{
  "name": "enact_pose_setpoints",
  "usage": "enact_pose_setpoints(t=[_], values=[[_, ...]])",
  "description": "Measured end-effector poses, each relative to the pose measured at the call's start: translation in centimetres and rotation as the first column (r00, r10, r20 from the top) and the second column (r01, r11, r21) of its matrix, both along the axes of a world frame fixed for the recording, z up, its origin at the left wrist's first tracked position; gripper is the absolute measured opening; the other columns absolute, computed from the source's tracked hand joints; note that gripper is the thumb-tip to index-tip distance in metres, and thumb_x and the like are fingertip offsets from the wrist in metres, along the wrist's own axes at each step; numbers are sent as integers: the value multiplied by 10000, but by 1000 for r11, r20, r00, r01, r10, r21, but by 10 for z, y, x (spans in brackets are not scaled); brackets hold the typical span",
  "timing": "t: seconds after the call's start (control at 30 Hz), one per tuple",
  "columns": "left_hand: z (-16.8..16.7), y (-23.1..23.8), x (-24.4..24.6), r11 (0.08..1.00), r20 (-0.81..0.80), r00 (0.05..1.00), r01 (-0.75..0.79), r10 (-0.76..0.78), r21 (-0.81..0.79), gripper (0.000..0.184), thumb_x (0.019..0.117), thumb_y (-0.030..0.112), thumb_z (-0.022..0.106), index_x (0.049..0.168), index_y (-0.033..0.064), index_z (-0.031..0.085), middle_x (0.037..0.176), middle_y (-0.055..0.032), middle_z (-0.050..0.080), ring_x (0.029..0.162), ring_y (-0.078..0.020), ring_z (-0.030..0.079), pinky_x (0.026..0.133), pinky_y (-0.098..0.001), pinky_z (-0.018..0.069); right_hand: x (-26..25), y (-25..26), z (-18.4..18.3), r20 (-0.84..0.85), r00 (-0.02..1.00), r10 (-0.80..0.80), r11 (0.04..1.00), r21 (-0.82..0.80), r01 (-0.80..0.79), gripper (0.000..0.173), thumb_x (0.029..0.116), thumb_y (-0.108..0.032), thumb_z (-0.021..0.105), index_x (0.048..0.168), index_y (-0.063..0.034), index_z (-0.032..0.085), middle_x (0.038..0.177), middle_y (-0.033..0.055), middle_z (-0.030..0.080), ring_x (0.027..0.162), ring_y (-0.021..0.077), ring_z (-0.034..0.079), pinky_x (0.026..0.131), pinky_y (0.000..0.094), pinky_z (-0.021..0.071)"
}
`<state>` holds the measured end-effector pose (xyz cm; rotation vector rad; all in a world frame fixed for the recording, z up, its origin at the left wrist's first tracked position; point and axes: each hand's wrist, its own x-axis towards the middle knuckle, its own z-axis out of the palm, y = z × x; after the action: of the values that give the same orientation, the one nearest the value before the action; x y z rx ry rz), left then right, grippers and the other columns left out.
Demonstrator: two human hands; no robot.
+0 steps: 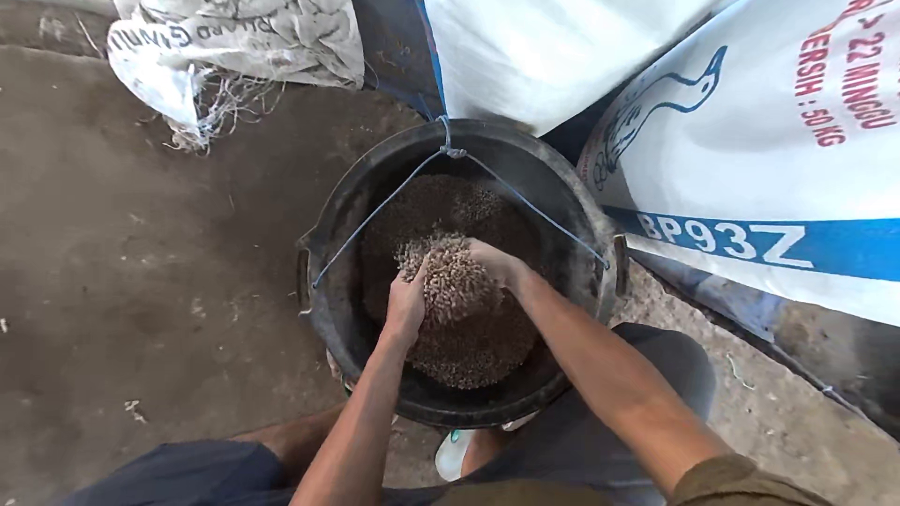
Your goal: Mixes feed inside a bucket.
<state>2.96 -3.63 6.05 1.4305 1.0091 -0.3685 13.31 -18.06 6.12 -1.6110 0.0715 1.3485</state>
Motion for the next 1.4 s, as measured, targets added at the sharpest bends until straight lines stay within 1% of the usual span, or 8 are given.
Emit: enact_pose_setpoints(t=[0.1,0.17,0.43,0.77,0.97,1.13,1.23,1.4], values=[[17,11,-6,915,-186,950,297,-252,275,323,1064,290,519,1059,14,686,920,-139,669,865,-238,644,796,-481,507,25,-1,20,190,959,212,973,-127,-190,428,958,-27,576,1385,-13,559,1264,189,648,1136,252,638,982,481,516],[11,16,-18,853,-295,909,391,-296,347,574,1038,523,513,1264,17,662,1296,-253,611,1204,-391,597,1012,-594,464,45,-10,10,323,857,402,905,-280,-319,449,992,-259,667,1393,-71,595,1268,199,670,1193,327,641,1023,581,489],[-45,-56,-74,976,-478,852,-168,214,138,1346,700,729,808,1642,123,61,1641,-323,131,1482,-491,259,1096,-681,370,4,-66,-81,273,908,316,865,-477,-158,656,994,-638,534,1442,-163,605,1460,153,590,1378,349,530,1136,636,397],[-27,-65,-60,891,-233,914,-385,332,-240,478,1136,336,262,1507,59,385,1330,-193,584,1137,-267,615,929,-486,530,-59,-37,-44,-176,982,-63,978,-205,26,489,1140,-285,271,1499,5,434,1485,225,486,1322,262,517,1112,435,410],[17,-13,-25,999,-76,997,15,-13,32,275,1089,149,430,1234,-26,585,1033,-135,644,904,-167,641,808,-383,554,-21,-15,19,89,992,91,988,-131,-78,412,1039,-80,557,1440,-4,500,1357,212,588,1192,265,582,1033,442,465],[-9,43,-1,845,-285,943,292,-174,448,606,1033,535,497,1371,38,573,1376,-325,535,1241,-504,552,986,-698,448,55,0,-17,343,843,415,895,-321,-310,597,1004,-471,629,1491,-141,532,1436,174,594,1330,342,565,1098,624,428],[-35,38,-19,936,-261,965,85,8,341,968,918,747,533,1641,214,175,1652,-276,193,1437,-497,366,1044,-704,418,52,-1,-65,404,856,321,921,-345,-183,552,1032,-551,527,1470,-218,568,1495,91,569,1401,283,519,1160,597,398],[-66,-9,-26,974,-251,944,-186,213,126,1077,834,732,677,1628,169,215,1632,-268,246,1462,-442,335,1093,-674,379,-3,-1,-88,260,962,82,971,-239,-18,596,1003,-553,582,1408,-117,622,1441,148,605,1378,304,534,1159,596,393]])
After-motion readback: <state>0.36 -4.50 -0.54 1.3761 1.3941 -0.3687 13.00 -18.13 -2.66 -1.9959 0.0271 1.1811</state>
